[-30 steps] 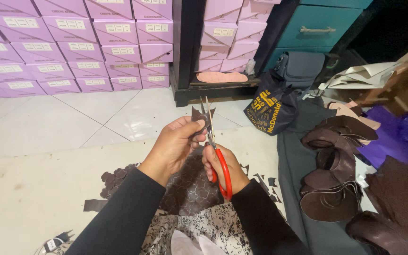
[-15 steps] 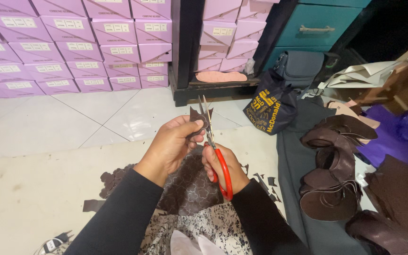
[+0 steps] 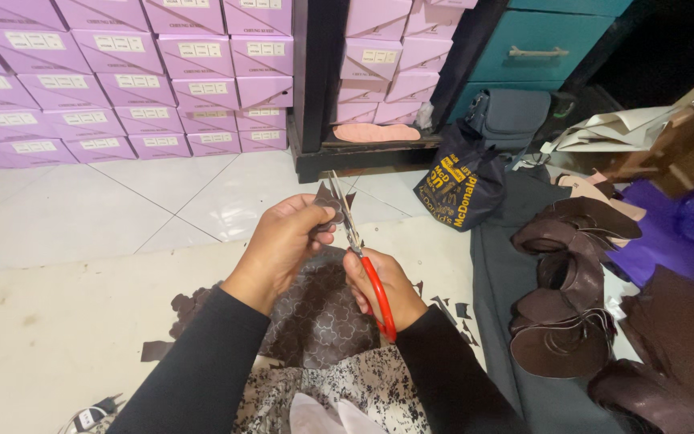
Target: The person uses red-handled scissors to cut cloud-shaped pieces from a brown patterned fabric sheet. They hold the fabric with the left hand and cut along the outlines, occasionally rotating the sheet to continue cutting.
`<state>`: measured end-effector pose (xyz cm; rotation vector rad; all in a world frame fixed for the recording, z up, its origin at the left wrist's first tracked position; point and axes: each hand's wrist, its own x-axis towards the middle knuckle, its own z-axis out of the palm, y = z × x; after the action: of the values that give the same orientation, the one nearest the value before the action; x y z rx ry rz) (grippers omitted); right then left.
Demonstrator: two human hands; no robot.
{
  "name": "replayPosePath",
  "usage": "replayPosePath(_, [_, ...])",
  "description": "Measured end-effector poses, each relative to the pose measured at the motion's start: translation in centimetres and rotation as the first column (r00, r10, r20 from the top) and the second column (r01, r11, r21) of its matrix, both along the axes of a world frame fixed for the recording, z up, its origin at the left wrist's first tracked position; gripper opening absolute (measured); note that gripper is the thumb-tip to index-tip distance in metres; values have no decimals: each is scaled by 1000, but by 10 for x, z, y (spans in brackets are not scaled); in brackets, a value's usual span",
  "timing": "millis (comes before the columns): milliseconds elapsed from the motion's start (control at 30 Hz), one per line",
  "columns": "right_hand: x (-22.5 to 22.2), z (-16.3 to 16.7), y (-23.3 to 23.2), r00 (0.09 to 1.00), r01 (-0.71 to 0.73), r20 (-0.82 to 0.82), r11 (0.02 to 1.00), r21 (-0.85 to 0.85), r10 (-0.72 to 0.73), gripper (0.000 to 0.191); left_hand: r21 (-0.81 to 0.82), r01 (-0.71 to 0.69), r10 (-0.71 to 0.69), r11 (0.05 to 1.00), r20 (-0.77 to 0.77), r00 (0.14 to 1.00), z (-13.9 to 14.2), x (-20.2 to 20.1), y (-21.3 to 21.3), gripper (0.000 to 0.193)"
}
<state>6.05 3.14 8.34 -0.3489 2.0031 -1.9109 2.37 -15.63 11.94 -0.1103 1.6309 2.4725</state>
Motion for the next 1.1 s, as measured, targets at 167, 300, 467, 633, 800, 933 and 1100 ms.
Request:
replayPosePath(167, [1, 4, 0, 1000, -8, -27, 999, 49, 9, 48, -110, -40, 30, 993, -97, 995, -1, 1, -1, 14])
replayPosePath(300, [1, 9, 3, 997, -49, -50, 992, 116, 55, 47, -150, -47, 24, 988, -151, 988, -2, -2, -1, 16])
replayPosePath(467, [1, 8, 4, 998, -28, -48, 989, 146, 35, 49, -213, -62, 24, 975, -177, 984, -2, -1, -1, 16])
replayPosePath(633, [-1, 5, 5, 999, -20, -28, 991, 134, 24, 50, -228, -74, 23, 971, -219, 975, 2, 2, -4, 14])
replayPosePath(800, [0, 3, 8, 997, -57, -38, 991, 123, 62, 50, -244, -72, 13, 967, -233, 972, 2, 3, -4, 15])
replayPosePath(933, [0, 4, 8, 997, -59, -42, 991, 124, 65, 50, -186, -54, 10, 981, -231, 973, 1, 2, -4, 14])
replayPosePath(1100, [1, 7, 9, 996, -58, -62, 988, 144, 68, 50, -197, -49, 2, 979, -230, 973, -1, 1, -5, 14])
